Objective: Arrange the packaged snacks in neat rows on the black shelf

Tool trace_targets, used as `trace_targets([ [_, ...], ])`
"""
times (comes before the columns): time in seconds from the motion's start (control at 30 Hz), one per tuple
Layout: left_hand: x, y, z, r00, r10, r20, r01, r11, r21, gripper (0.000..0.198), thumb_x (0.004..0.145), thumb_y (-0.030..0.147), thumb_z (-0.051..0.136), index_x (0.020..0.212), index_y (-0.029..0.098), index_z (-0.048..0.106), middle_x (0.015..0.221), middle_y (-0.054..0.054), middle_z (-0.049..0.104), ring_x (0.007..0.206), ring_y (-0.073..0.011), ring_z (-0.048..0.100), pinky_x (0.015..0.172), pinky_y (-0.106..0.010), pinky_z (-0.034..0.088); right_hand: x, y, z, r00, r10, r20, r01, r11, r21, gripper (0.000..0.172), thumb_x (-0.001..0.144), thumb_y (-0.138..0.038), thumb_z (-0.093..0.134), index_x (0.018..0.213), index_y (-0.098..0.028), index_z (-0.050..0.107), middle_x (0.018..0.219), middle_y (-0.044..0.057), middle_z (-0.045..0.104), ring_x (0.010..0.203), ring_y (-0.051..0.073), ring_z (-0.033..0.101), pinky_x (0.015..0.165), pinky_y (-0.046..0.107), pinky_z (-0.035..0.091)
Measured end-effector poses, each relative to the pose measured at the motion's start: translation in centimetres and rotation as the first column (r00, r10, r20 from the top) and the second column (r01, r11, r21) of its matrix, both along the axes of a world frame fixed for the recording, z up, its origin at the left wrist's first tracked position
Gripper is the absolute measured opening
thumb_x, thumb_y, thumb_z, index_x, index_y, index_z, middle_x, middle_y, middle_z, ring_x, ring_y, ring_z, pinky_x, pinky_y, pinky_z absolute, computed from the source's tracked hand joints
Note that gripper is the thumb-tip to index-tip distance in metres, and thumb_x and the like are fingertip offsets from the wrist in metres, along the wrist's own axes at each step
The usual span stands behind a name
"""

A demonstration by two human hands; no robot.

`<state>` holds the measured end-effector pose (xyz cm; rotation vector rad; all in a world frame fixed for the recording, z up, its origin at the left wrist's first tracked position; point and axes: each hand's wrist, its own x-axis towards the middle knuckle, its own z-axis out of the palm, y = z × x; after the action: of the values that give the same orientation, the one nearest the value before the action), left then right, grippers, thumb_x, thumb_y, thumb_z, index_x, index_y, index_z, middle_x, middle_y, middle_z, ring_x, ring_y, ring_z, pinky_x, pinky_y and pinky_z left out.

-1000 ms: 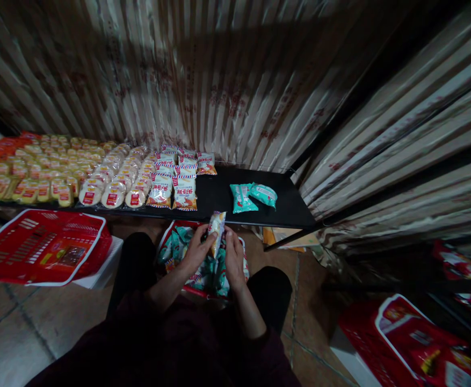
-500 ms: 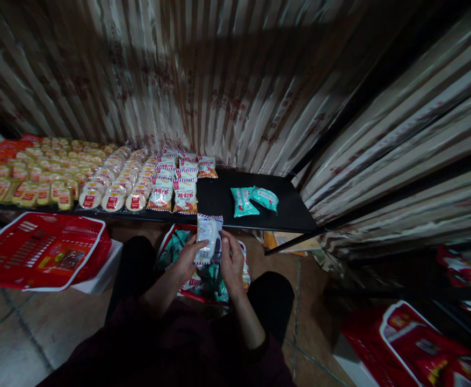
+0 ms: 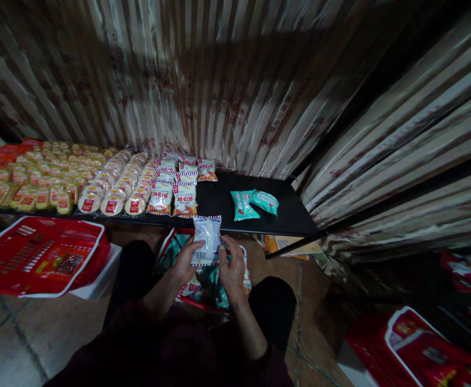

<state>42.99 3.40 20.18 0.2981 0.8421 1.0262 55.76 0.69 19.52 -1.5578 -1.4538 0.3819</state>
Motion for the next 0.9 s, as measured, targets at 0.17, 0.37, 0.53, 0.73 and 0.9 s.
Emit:
trace_targets([
  [0.17,0.2,0.3,0.0,1.000,0.005,-0.029,-0.004,0.998,0.055,0.045,0.059,0.027,0.069,0.103,0.021,0.062,0.100,-0.005,0.069,0.092,-0.0252,0.066,0.080,-0.035,0.051,-0.2,-0.2,0.7,0.995,0.022,0.092,-0.031,0.996,0.089,0.029,0.089,-0.029,0.044,0.110,-0.023,0.063,0.115,0.009,0.064,0.110,0.023,0.055,0.097,0.044,0.040],
  [0.37,0.4,0.5,-0.2,0.999,0.043,0.008,-0.043,0.998,0.040,0.046,0.062,0.025,0.068,0.107,0.022,0.059,0.101,-0.004,0.069,0.092,-0.0231,0.066,0.080,-0.033,0.050,-0.6,-0.1,0.6,0.992,0.079,0.101,-0.086,0.994,0.069,0.030,0.090,-0.029,0.044,0.113,-0.023,0.062,0.114,0.008,0.065,0.110,0.023,0.055,0.097,0.044,0.040],
  [0.53,0.7,0.3,0.0,0.995,0.098,0.032,-0.100,0.992,0.083,0.037,0.065,0.028,0.067,0.101,0.020,0.062,0.103,-0.004,0.069,0.102,-0.0229,0.062,0.084,-0.031,0.048,-0.9,-0.2,0.3,0.995,0.105,0.001,-0.105,0.994,-0.035,0.036,0.087,-0.037,0.049,0.119,-0.022,0.059,0.120,0.011,0.061,0.114,0.026,0.053,0.100,0.047,0.039],
  [0.73,0.9,-0.2,-0.2,0.993,0.093,-0.078,-0.087,0.993,0.085,0.038,0.076,0.041,0.056,0.108,0.022,0.062,0.120,-0.004,0.063,0.116,-0.0225,0.052,0.090,-0.032,0.043,-0.8,-0.2,0.8,0.961,0.095,-0.259,-0.156,0.961,-0.227,0.057,0.082,-0.045,0.056,0.132,-0.020,0.047,0.132,0.011,0.054,0.121,0.027,0.050,0.103,0.045,0.037],
  [0.9,0.9,-0.6,-0.4,0.974,0.072,-0.217,-0.044,0.991,0.130,0.038,0.079,0.042,0.053,0.111,0.023,0.063,0.128,-0.003,0.058,0.123,-0.0221,0.046,0.102,-0.035,0.032,-0.5,0.0,0.6,0.945,-0.015,-0.326,-0.089,0.949,-0.303,0.066,0.076,-0.043,0.062,0.134,-0.016,0.046,0.128,0.012,0.057,0.115,0.027,0.054,0.100,0.043,0.040],
])
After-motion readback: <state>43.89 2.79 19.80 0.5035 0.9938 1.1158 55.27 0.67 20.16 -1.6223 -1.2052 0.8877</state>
